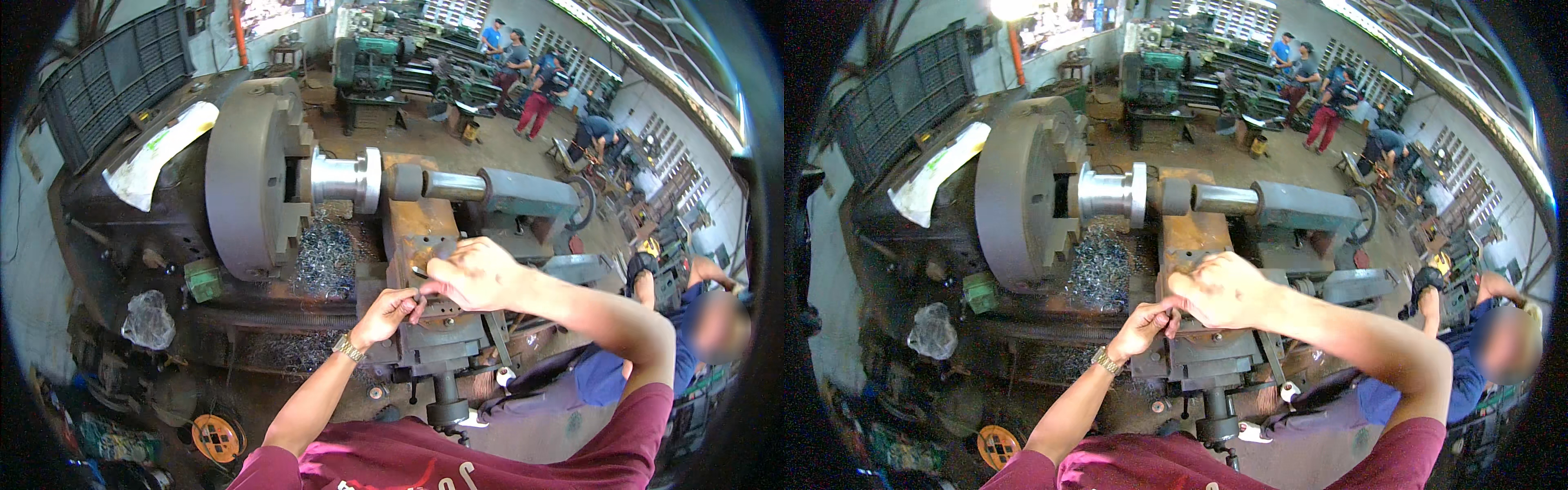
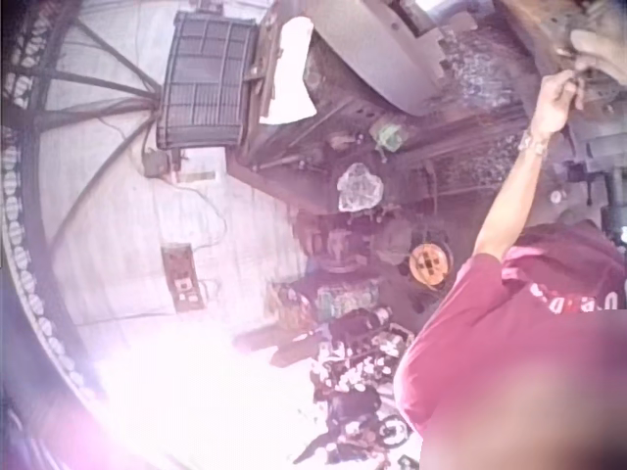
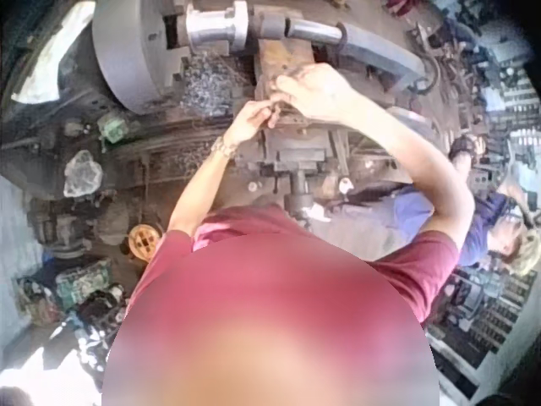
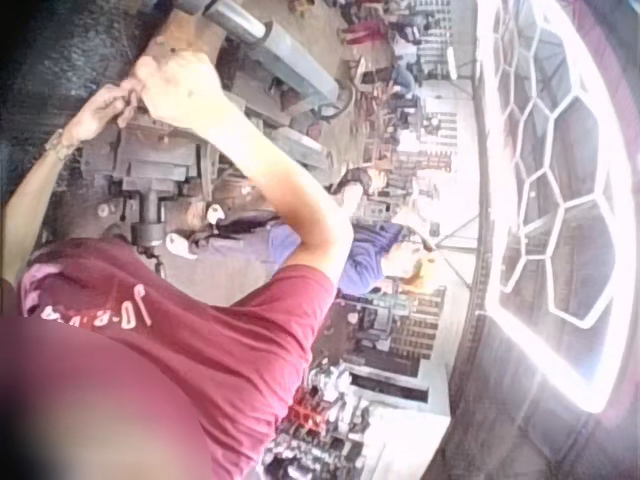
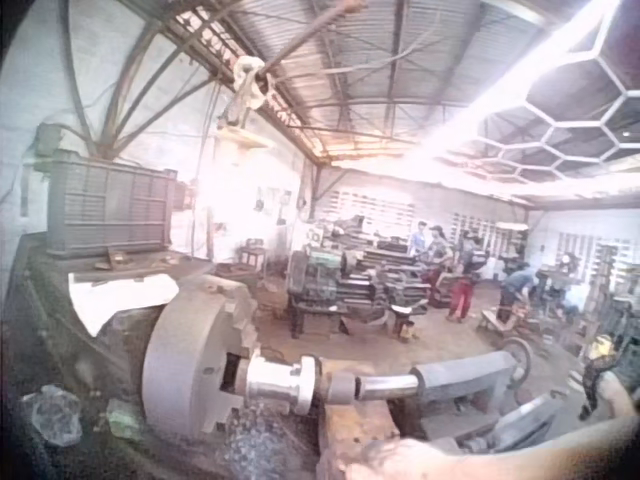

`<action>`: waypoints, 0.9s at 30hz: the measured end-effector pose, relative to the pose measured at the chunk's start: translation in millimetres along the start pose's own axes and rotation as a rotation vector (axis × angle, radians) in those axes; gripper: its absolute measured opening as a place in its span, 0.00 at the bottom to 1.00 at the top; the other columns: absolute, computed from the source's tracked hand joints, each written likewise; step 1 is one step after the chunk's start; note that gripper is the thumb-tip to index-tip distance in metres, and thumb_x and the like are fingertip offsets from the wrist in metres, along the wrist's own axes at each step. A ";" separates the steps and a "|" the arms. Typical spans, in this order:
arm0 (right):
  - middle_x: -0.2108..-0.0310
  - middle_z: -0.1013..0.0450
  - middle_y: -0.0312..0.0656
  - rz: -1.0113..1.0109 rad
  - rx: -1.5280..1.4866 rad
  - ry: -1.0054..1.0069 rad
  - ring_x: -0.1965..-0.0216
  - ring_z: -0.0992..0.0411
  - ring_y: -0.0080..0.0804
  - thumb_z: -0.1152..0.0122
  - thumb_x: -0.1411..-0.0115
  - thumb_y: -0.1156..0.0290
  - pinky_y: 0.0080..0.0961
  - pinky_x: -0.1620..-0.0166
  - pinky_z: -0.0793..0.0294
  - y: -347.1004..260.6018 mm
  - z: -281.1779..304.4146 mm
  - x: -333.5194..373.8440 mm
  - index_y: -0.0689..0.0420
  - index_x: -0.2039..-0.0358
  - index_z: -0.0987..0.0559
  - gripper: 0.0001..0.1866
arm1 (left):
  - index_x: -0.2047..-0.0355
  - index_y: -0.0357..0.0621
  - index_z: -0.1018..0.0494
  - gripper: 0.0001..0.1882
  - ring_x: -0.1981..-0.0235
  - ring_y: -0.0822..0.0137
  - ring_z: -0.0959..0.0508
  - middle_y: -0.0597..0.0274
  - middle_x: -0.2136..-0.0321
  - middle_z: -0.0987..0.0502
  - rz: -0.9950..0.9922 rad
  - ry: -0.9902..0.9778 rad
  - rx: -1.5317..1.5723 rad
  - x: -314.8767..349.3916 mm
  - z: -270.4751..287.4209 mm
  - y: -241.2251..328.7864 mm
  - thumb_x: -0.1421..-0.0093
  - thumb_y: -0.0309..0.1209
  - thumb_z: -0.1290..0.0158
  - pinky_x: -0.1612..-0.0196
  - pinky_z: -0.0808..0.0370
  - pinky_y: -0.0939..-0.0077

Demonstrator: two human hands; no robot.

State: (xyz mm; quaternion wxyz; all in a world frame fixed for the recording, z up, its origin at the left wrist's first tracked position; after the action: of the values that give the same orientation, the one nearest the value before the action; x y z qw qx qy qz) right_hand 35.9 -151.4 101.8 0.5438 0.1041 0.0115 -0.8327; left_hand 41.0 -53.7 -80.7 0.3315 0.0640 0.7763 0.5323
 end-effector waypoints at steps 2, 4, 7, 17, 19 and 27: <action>0.89 0.32 0.42 -0.227 -0.083 0.186 0.86 0.29 0.48 0.34 0.39 0.58 0.41 0.81 0.31 -1.2 3.9 6.8 0.51 0.72 0.27 0.14 | 0.70 0.36 0.32 0.21 0.76 0.71 0.30 0.64 0.79 0.28 -0.001 -0.053 -0.052 -1.2 -0.5 -1.1 0.25 0.42 0.55 0.69 0.30 0.74; 0.87 0.29 0.43 -0.402 0.016 0.275 0.84 0.27 0.49 0.33 0.40 0.56 0.42 0.80 0.29 -8.8 7.7 12.0 0.51 0.73 0.26 0.14 | 0.68 0.35 0.32 0.21 0.76 0.71 0.29 0.64 0.79 0.28 -0.007 -0.061 -0.079 -2.3 1.7 -2.0 0.25 0.42 0.55 0.70 0.29 0.73; 0.85 0.27 0.46 -0.651 0.105 0.361 0.82 0.24 0.48 0.37 0.37 0.57 0.42 0.76 0.25 -41.6 4.6 12.6 0.50 0.71 0.22 0.12 | 0.67 0.35 0.31 0.18 0.77 0.70 0.28 0.63 0.78 0.27 -0.094 -0.087 -0.132 -0.7 3.0 0.0 0.25 0.39 0.55 0.69 0.28 0.74; 0.70 0.21 0.49 -1.108 -0.021 0.515 0.67 0.22 0.49 0.35 0.38 0.61 0.44 0.63 0.23 -72.0 -7.3 -1.0 0.58 0.67 0.22 0.13 | 0.53 0.34 0.25 0.18 0.66 0.77 0.26 0.67 0.67 0.20 -0.011 -0.121 -0.068 -0.9 10.2 -6.2 0.25 0.39 0.53 0.60 0.27 0.77; 0.64 0.21 0.50 -1.017 -0.314 0.590 0.64 0.21 0.49 0.34 0.38 0.61 0.42 0.61 0.22 -71.3 -1.0 4.6 0.59 0.62 0.21 0.13 | 0.56 0.34 0.24 0.20 0.65 0.75 0.24 0.66 0.67 0.19 -0.009 -0.129 -0.063 -5.3 9.3 5.1 0.25 0.42 0.54 0.59 0.26 0.76; 0.59 0.25 0.41 -0.489 -1.125 0.920 0.71 0.24 0.23 0.39 0.33 0.70 0.20 0.69 0.27 -55.1 15.3 18.5 0.62 0.61 0.18 0.09 | 0.57 0.36 0.24 0.17 0.68 0.66 0.20 0.57 0.71 0.20 -0.042 -0.335 -0.295 -23.8 -7.8 68.3 0.28 0.40 0.51 0.59 0.24 0.71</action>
State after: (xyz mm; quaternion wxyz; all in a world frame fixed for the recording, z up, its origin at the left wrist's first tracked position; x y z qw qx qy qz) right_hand -23.7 -147.6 108.1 0.2558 0.1423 0.6814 -0.6708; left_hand 37.5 -41.5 -9.0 0.4726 0.0862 0.6253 0.6150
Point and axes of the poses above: each hand's wrist, its own x-axis away from the middle knuckle, its own z-axis out of the back of the hand, y = z × x, the point moved 6 cm from there along -x, towards the middle knuckle
